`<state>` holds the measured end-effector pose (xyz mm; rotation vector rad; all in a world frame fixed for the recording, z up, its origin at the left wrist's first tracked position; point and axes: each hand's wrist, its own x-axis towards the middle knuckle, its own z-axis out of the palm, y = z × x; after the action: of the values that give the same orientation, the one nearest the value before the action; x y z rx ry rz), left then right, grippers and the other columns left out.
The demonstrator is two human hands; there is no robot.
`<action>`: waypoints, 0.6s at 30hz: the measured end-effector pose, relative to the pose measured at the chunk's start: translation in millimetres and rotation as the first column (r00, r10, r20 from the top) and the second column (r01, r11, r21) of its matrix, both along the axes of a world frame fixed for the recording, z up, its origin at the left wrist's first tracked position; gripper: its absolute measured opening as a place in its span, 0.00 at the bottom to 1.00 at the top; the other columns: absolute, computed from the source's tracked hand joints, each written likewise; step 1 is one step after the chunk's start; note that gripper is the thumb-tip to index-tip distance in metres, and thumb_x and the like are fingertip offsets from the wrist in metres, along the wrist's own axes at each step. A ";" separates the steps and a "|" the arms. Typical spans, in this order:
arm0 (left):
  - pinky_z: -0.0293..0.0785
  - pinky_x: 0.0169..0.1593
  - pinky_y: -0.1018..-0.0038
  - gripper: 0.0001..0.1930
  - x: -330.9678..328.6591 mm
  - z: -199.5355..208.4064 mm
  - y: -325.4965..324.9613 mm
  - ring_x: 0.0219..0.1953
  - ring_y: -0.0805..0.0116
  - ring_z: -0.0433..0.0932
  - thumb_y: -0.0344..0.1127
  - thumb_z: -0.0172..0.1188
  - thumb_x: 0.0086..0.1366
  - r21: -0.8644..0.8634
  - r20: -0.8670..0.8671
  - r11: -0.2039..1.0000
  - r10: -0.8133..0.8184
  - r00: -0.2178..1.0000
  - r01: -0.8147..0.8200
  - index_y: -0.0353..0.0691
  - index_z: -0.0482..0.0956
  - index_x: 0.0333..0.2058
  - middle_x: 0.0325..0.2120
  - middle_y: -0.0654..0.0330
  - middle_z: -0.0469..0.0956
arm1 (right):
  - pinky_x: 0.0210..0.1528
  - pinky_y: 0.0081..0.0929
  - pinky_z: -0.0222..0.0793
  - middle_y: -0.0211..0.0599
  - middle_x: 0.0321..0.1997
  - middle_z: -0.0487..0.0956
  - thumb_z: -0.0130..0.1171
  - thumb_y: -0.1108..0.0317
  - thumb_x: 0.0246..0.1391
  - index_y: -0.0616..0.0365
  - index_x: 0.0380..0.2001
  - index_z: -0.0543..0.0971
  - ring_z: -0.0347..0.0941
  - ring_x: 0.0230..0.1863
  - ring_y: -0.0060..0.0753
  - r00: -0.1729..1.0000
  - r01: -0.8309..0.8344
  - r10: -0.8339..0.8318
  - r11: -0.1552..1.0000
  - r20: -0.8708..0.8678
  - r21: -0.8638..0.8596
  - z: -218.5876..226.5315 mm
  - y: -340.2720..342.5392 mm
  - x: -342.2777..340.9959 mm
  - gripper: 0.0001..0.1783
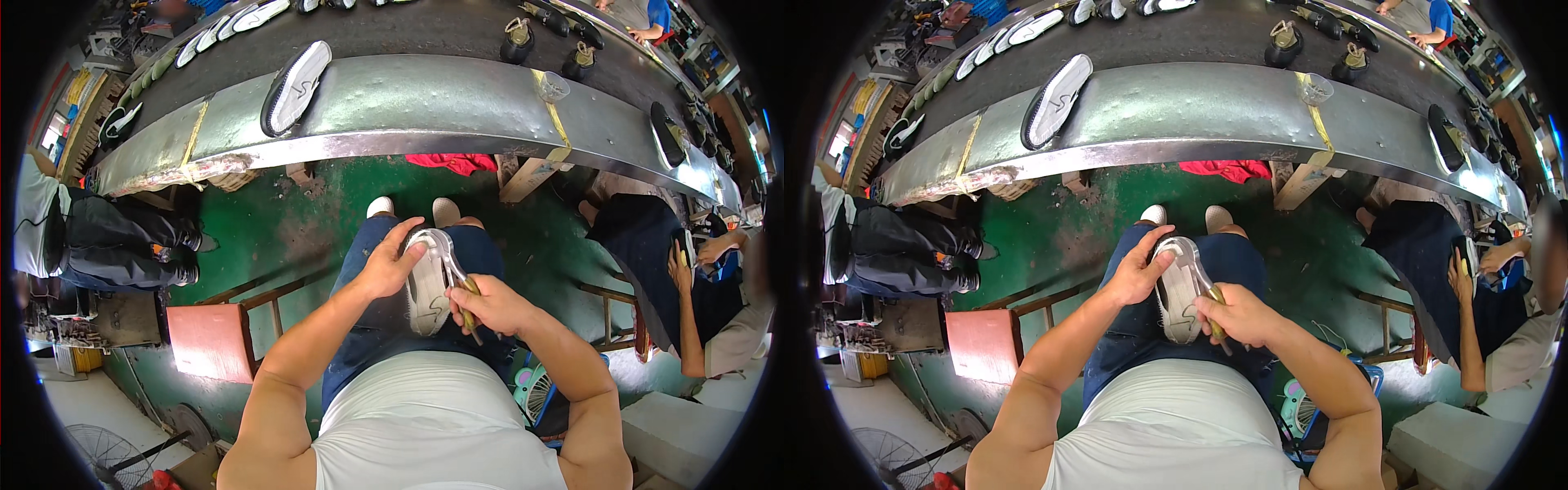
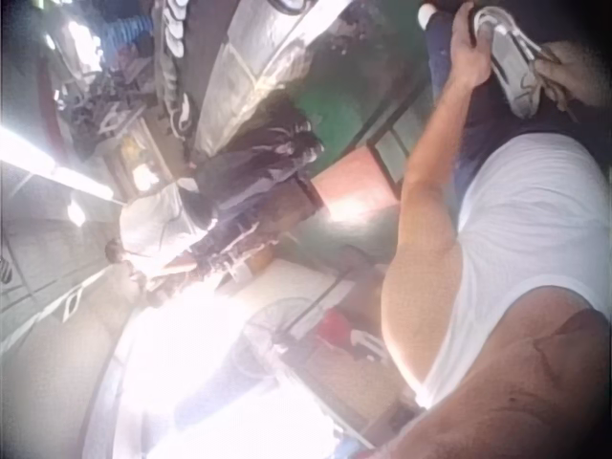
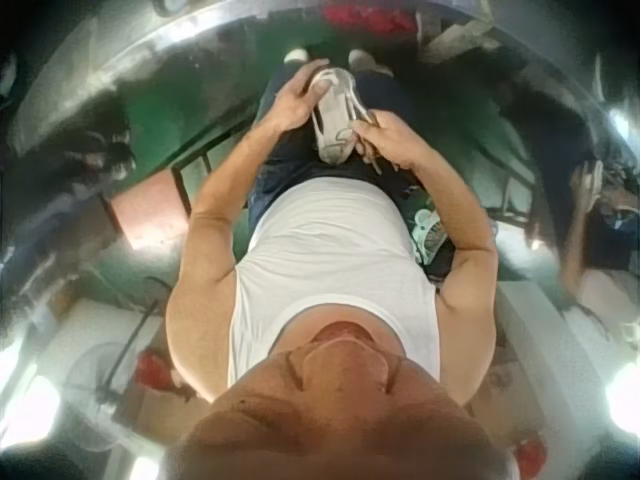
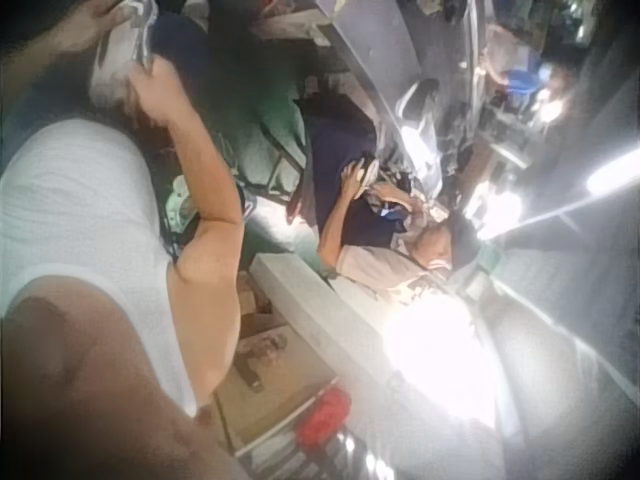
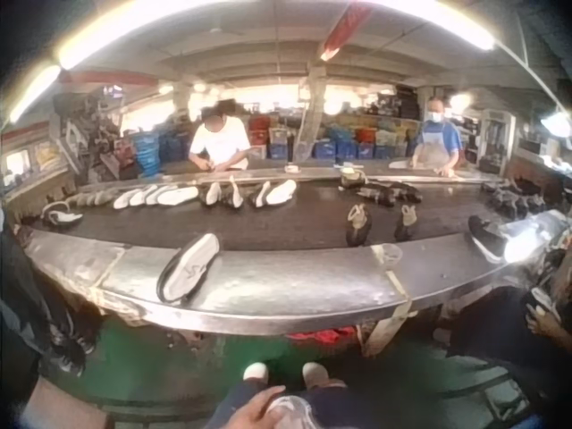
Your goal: Attaching and pulling the upper part of a shoe onto a last using a pincer tool and placing it on a conveyor belt.
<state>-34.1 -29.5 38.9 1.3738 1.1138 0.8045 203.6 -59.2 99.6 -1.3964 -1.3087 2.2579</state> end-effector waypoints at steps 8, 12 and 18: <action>0.69 0.55 0.76 0.23 0.4 -28.1 5.4 0.48 0.76 0.72 0.32 0.57 0.72 -0.150 0.229 0.983 0.141 0.963 -0.108 0.42 0.67 0.63 0.46 0.63 0.76 | 0.36 0.46 0.73 0.55 0.28 0.81 0.55 0.60 0.64 0.65 0.36 0.75 0.79 0.32 0.59 0.934 -0.203 -0.094 0.654 0.345 0.729 -65.8 1.0 -4.0 0.15; 0.71 0.55 0.76 0.24 -6.4 -18.6 4.8 0.49 0.75 0.74 0.33 0.58 0.71 -0.174 0.149 0.979 0.131 0.980 -0.104 0.41 0.67 0.64 0.47 0.62 0.78 | 0.39 0.51 0.73 0.60 0.32 0.80 0.55 0.62 0.63 0.67 0.38 0.73 0.78 0.36 0.64 0.904 -0.254 -0.118 0.624 0.410 0.739 -46.1 -4.8 -11.0 0.15; 0.71 0.53 0.76 0.24 0.4 -20.1 3.6 0.47 0.75 0.74 0.36 0.60 0.70 -0.281 0.284 0.945 0.249 0.926 -0.168 0.40 0.69 0.62 0.46 0.61 0.79 | 0.39 0.49 0.74 0.61 0.31 0.79 0.55 0.67 0.61 0.68 0.34 0.71 0.79 0.35 0.62 0.755 -0.506 -0.038 0.602 0.655 0.618 -11.4 -13.3 -12.4 0.12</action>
<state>-33.7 -25.9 18.8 0.8849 1.0770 0.9647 191.2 -72.5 88.2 -1.6560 -2.4226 0.9587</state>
